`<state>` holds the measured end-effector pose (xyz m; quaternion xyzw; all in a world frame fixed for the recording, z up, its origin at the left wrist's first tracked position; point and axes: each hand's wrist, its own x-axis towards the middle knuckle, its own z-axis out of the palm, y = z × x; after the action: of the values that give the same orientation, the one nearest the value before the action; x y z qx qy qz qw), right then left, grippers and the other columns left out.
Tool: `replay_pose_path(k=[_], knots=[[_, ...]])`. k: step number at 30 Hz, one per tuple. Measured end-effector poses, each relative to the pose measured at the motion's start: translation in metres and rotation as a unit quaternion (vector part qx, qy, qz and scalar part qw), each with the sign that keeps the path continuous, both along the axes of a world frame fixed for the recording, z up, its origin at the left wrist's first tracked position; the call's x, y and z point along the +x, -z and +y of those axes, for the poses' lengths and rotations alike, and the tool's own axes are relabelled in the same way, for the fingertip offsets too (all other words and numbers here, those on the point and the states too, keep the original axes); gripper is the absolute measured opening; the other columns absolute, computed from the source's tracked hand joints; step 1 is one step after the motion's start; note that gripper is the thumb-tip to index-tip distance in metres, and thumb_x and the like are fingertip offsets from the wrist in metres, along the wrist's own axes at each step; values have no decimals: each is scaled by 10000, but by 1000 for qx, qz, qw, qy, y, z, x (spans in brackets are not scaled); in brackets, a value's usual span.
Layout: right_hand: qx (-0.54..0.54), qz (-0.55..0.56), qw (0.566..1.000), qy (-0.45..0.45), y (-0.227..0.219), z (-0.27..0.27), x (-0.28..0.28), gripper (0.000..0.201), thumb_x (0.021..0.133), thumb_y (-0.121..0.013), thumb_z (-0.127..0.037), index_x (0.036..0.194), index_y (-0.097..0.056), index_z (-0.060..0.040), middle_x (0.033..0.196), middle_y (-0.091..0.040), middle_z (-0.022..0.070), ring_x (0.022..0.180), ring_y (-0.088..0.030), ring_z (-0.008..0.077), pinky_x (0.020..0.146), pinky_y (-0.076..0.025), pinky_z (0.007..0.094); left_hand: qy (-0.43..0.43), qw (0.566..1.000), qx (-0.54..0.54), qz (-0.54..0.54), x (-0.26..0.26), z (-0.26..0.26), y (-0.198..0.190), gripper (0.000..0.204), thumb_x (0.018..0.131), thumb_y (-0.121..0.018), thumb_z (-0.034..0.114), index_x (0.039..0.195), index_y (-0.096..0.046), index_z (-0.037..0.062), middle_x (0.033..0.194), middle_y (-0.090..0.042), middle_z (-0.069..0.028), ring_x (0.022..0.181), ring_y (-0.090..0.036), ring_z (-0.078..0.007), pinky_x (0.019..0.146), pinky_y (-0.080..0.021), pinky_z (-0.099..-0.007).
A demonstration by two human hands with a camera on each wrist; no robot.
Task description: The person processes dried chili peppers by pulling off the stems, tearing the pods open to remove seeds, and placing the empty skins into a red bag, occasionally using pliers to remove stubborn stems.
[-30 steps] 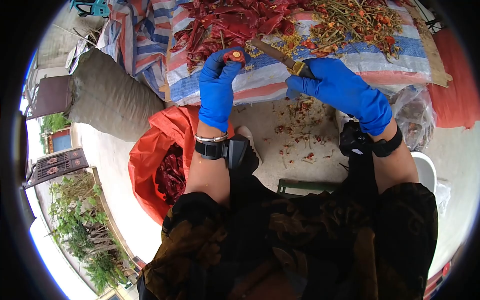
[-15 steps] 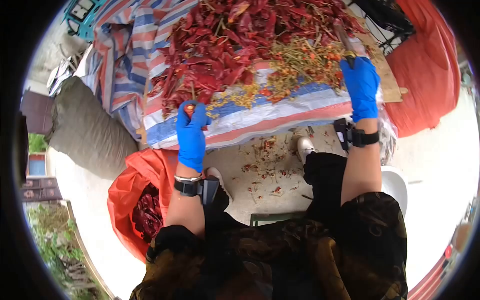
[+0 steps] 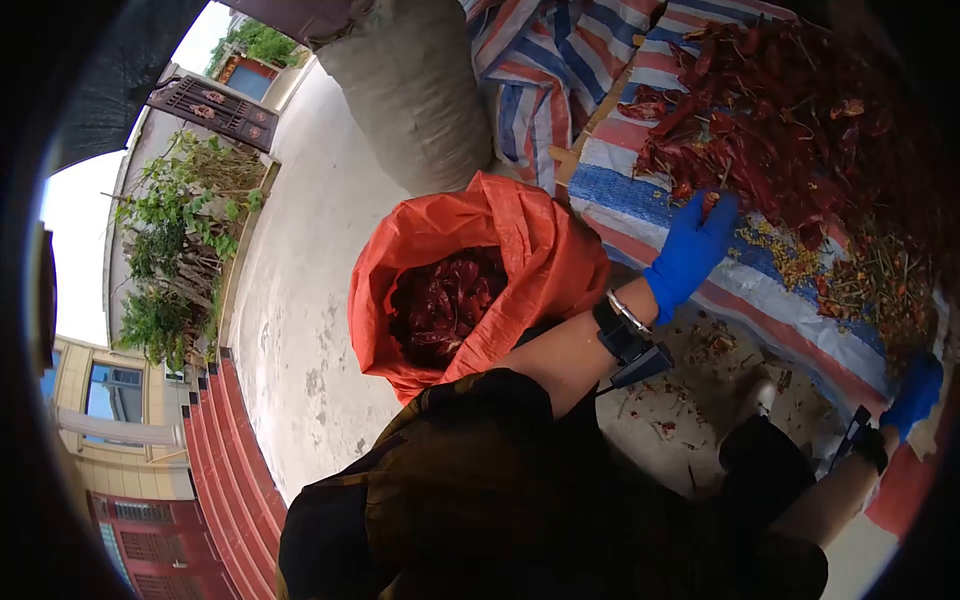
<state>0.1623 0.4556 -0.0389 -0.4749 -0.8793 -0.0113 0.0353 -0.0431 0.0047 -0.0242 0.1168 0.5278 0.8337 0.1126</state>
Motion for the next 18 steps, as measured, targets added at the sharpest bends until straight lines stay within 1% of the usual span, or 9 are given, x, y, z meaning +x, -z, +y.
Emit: replay_pose_path(k=[1, 3, 4, 5, 6, 8, 9, 13, 18], knots=[[198, 189, 957, -91, 17, 0, 13, 461, 831, -497, -425, 1075, -584, -44, 1072, -569, 183, 993, -538, 312, 826, -418, 374, 3, 999, 6, -44, 4, -5, -12, 131, 876, -536, 230, 836, -521, 106, 661, -461, 62, 566, -397, -17, 483, -302, -199], [266, 186, 941, -91, -50, -78, -20, 427, 825, -544, -339, 1135, -546, -46, 1145, -528, 191, 1066, -492, 322, 891, -383, 383, -15, 995, 12, -100, 7, -9, -26, 259, 883, -510, 318, 733, -490, 107, 572, -407, 44, 470, -362, -53, 421, -265, -215], [232, 280, 921, -137, -66, -110, -34, 377, 825, -551, -273, 1131, -552, -53, 1154, -527, 186, 1077, -489, 319, 902, -379, 368, 38, 990, 66, -115, 3, -17, -24, 180, 874, -537, 267, 817, -500, 101, 642, -455, 40, 537, -405, -38, 455, -312, -206], [124, 342, 914, -178, -79, -134, -48, 339, 821, -558, -218, 1120, -561, -58, 1156, -533, 167, 1088, -484, 301, 910, -374, 359, 34, 990, 56, -127, 4, -18, -27, 235, 877, -524, 312, 770, -491, 105, 601, -439, 41, 482, -376, -44, 416, -264, -210], [188, 358, 879, -251, -74, -150, -59, 320, 786, -601, -163, 1092, -584, -73, 1079, -569, 155, 1014, -529, 270, 874, -402, 336, 22, 994, 24, -107, 4, -20, -31, 293, 880, -507, 351, 718, -476, 109, 555, -412, 44, 444, -327, -43, 402, -220, -213], [63, 396, 859, -318, -73, -197, -84, 310, 769, -615, -116, 1077, -593, -93, 1068, -563, 140, 1011, -519, 276, 869, -405, 339, 41, 992, 52, -104, 0, -20, -30, 318, 885, -492, 359, 688, -465, 111, 532, -379, 51, 432, -283, -42, 400, -187, -216], [2, 401, 846, -352, -81, -228, -92, 320, 761, -617, -97, 1080, -591, -102, 1064, -558, 135, 1009, -514, 280, 864, -410, 344, 27, 993, 63, -99, -1, -22, -28, 322, 884, -493, 365, 690, -461, 111, 524, -363, 53, 430, -268, -41, 401, -179, -217], [-28, 321, 840, -436, -65, -276, -123, 474, 736, -606, -71, 1191, -508, -159, 1140, -519, 106, 1003, -500, 309, 850, -418, 369, 2, 995, 52, -83, -2, -21, -30, 330, 879, -496, 386, 720, -465, 99, 516, -342, 53, 431, -255, -39, 406, -179, -217], [49, 251, 870, -422, -50, -297, -146, 569, 728, -589, -34, 1251, -452, -211, 1122, -535, 70, 1068, -447, 316, 893, -384, 388, 7, 998, 33, -61, 2, -19, -27, 321, 884, -489, 384, 759, -484, 88, 527, -367, 46, 446, -285, -41, 415, -215, -218]])
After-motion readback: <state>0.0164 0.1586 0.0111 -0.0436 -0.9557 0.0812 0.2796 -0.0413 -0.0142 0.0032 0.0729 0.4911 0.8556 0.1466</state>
